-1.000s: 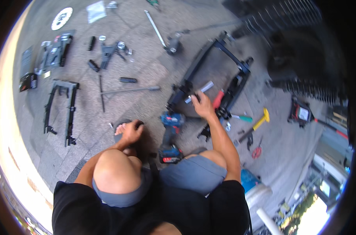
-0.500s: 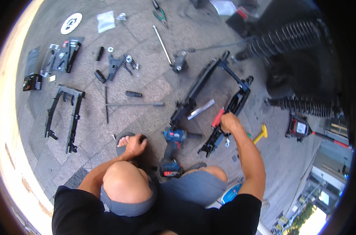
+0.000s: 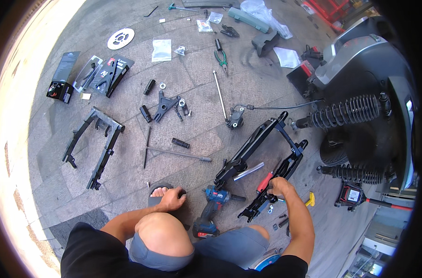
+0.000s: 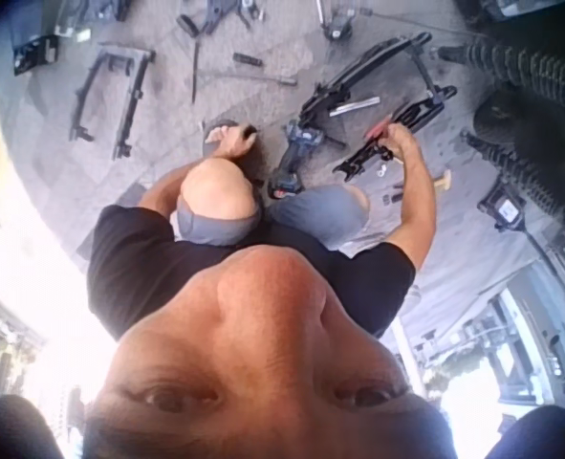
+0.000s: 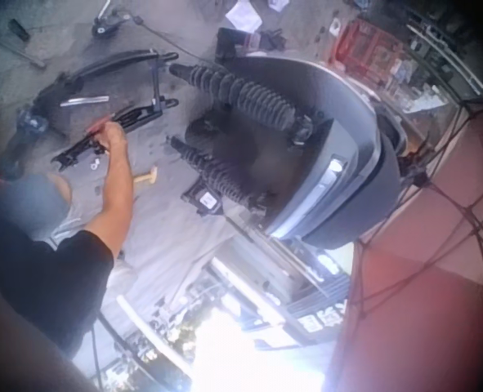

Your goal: The person assembles a black metal suspension subframe on the floor, aligning it with a scooter's shock absorbers and tightening fasteners with a T-handle hex wrench. The person also retrieves a tool from a red cart and continues securing the subframe components.

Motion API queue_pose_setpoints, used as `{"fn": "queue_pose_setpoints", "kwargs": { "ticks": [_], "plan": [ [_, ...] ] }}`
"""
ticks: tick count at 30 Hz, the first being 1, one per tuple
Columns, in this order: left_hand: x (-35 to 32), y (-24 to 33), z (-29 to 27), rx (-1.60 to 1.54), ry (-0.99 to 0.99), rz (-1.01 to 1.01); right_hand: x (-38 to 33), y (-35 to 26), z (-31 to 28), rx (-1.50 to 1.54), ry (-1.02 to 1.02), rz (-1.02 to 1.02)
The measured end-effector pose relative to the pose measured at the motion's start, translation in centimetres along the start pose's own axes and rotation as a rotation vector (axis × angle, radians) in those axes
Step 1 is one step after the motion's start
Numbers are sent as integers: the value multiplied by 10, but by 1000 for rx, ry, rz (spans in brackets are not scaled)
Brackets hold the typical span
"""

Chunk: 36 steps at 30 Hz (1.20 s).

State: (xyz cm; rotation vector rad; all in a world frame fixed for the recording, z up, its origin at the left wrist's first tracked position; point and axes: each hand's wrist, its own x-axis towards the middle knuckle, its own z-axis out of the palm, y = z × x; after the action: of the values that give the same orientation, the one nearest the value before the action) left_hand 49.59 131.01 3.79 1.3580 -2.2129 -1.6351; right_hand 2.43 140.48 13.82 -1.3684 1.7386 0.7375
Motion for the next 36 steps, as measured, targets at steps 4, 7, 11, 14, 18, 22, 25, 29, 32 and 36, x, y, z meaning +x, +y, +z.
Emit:
{"fn": "queue_pose_setpoints", "kwargs": {
  "ticks": [4,7,11,14,18,22,25,29,32,36],
  "plan": [
    [0,2,-2,1,-6,4,-1,2,-2,40,-82,-42],
    [-1,6,-5,10,-42,-31,-2,-1,-7,34,-85,28],
    [-3,14,-10,23,-40,-47,-5,-6,-13,99,-166,24],
    [-4,19,-13,32,-35,-29,-6,-4,-14,116,-126,33],
    [-4,24,-16,32,-48,-52,2,3,-4,136,-166,-18],
    [-3,24,-16,20,-38,-38,11,10,3,123,-165,-2],
    [-3,22,-16,25,-51,-39,13,10,1,147,-193,-42],
    [-2,20,-15,30,-72,-61,10,6,-6,108,-189,7],
    [-3,19,-14,32,-37,-27,8,5,-7,192,-181,-23],
    [-3,16,-12,2,-39,-46,9,8,-4,109,-162,-24]
  ]
}}
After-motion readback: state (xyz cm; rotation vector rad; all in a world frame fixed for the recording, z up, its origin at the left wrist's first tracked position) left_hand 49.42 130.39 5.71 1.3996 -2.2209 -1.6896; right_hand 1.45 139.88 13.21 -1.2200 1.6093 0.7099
